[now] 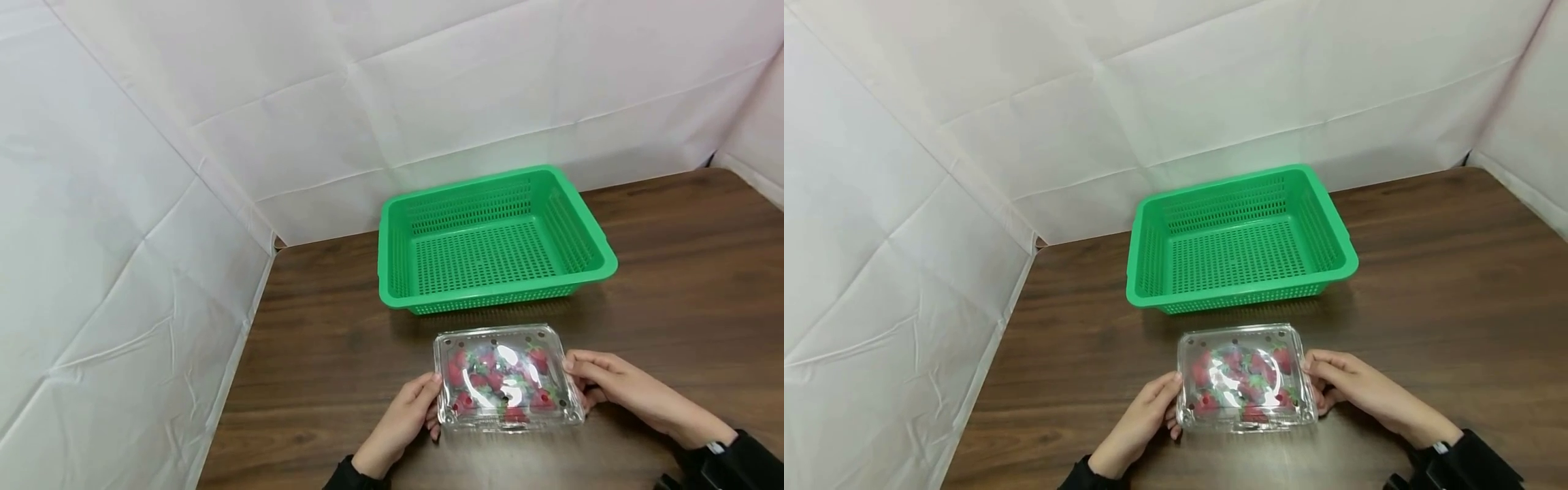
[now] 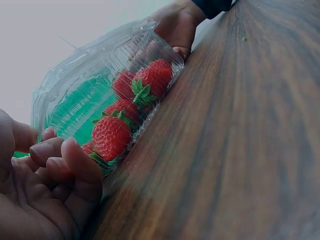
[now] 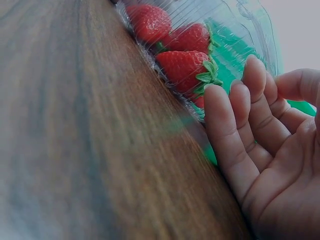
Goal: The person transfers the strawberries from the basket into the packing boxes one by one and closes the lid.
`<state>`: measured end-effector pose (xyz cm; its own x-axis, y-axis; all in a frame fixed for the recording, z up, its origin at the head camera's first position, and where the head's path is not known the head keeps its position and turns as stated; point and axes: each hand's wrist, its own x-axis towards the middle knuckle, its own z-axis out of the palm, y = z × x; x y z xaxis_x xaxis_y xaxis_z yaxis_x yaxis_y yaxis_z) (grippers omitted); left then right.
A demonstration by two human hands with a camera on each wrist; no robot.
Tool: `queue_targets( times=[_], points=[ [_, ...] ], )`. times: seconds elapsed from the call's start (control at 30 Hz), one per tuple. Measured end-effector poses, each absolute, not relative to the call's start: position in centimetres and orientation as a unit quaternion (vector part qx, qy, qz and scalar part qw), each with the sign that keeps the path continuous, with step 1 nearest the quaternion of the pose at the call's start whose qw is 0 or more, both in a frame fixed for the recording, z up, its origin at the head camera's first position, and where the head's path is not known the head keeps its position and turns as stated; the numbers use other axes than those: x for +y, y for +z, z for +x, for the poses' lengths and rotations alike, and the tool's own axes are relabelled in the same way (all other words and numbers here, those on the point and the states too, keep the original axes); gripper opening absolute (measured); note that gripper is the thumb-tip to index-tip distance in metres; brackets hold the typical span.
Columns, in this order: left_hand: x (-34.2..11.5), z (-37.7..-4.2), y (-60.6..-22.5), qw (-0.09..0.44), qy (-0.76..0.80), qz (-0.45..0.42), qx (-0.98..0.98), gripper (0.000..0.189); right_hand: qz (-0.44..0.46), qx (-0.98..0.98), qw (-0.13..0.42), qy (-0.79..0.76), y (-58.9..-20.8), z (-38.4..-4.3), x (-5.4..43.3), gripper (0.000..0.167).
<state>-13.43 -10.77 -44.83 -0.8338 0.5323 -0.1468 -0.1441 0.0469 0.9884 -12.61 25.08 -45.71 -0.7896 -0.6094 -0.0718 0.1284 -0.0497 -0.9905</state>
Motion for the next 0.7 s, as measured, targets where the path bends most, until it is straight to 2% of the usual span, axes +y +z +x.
queue_targets(
  times=[0.4,0.7],
  points=[
    [-10.7,-14.4,-44.9,0.244,0.673,0.151,0.682,0.045,-0.208,0.635,0.248,-0.701,-46.2,-13.8,24.9,0.029],
    [-10.7,-14.2,-45.1,0.262,0.67,0.161,0.675,0.051,-0.192,0.626,0.263,-0.708,-46.7,-13.5,25.2,0.034]
  ],
)
